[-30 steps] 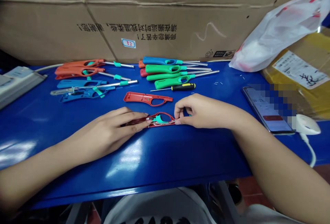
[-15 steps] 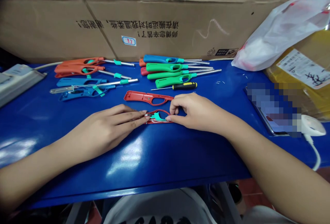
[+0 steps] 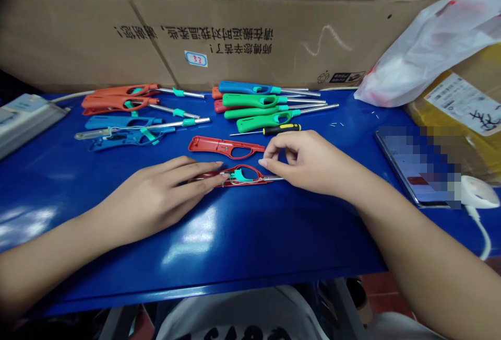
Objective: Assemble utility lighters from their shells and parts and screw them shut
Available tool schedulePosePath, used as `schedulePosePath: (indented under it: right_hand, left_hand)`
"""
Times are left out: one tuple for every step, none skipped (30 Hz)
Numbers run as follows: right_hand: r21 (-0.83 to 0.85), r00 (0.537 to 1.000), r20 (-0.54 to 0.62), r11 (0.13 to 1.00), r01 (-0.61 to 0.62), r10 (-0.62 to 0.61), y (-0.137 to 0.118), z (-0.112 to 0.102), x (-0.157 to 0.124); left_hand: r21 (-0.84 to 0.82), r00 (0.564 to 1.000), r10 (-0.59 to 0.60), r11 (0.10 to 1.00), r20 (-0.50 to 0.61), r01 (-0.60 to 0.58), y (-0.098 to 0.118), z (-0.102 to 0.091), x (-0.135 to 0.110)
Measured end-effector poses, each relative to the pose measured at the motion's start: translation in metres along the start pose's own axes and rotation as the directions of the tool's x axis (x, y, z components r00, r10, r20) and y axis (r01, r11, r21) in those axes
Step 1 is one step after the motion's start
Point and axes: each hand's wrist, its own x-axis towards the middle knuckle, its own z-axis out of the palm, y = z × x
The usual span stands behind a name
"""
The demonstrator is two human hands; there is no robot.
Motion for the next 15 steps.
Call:
schedulePosePath:
  right_hand:
    - [0.003,1.000,0.016,1.000,-0.016,0.016,0.000,-0.002,0.000]
    - [0.001,0.999,0.041,1.000,-0.019,0.018,-0.001,-0.004,-0.001]
    - [-0.004,0.998,0.065,1.000,-0.013,0.013,-0.001,-0.005,-0.001]
    - [-0.011,0.996,0.086,1.000,-0.005,0.006,-0.001,-0.006,-0.001]
    - [-0.017,0.995,0.100,1.000,0.002,0.000,-0.001,-0.007,-0.001]
    - [-0.020,0.994,0.108,1.000,0.004,-0.002,-0.001,-0.007,-0.001]
    - [-0.021,0.994,0.111,1.000,0.000,0.002,-0.001,-0.007,-0.001]
    - [-0.019,0.993,0.117,1.000,-0.007,0.009,-0.001,-0.007,-0.001]
    - [-0.014,0.992,0.127,1.000,-0.015,0.016,-0.001,-0.007,-0.001]
    - [-0.005,0.990,0.141,1.000,-0.023,0.024,-0.001,-0.006,-0.001]
    - [0.006,0.987,0.154,0.999,-0.035,0.034,-0.001,-0.005,-0.001]
    - [0.017,0.985,0.166,0.998,-0.053,0.049,-0.002,-0.004,-0.001]
    - [0.028,0.982,0.177,0.997,-0.074,0.068,-0.003,-0.004,0.000]
    - [0.037,0.979,0.184,0.995,-0.097,0.089,-0.004,-0.003,0.000]
    - [0.043,0.976,0.188,0.992,-0.118,0.108,-0.005,-0.002,0.001]
  left_hand:
    - [-0.038,0.999,-0.027,0.999,-0.029,0.026,0.000,0.000,0.000]
    - [-0.077,0.997,-0.058,0.996,-0.054,0.054,-0.001,-0.001,0.000]
    - [-0.110,0.993,-0.091,0.990,-0.069,0.083,-0.002,-0.002,0.000]
    - [-0.131,0.989,-0.123,0.985,-0.076,0.112,-0.003,-0.004,0.001]
    - [-0.140,0.986,-0.152,0.980,-0.072,0.141,-0.005,-0.006,0.001]
    - [-0.139,0.983,-0.174,0.977,-0.060,0.165,-0.007,-0.009,0.001]
    - [-0.131,0.981,-0.188,0.975,-0.043,0.181,-0.010,-0.012,0.001]
    - [-0.125,0.980,-0.196,0.974,-0.022,0.191,-0.012,-0.014,0.001]
    - [-0.119,0.981,-0.196,0.974,0.001,0.195,-0.014,-0.017,0.001]
    - [-0.115,0.981,-0.192,0.974,0.023,0.193,-0.017,-0.019,0.000]
    - [-0.114,0.982,-0.186,0.975,0.042,0.189,-0.019,-0.021,0.000]
    - [-0.114,0.982,-0.179,0.976,0.055,0.184,-0.020,-0.022,0.000]
    - [-0.117,0.983,-0.174,0.977,0.060,0.181,-0.022,-0.023,0.000]
    - [-0.125,0.983,-0.173,0.976,0.054,0.179,-0.023,-0.023,0.000]
    - [-0.137,0.984,-0.177,0.974,0.034,0.180,-0.024,-0.022,0.000]
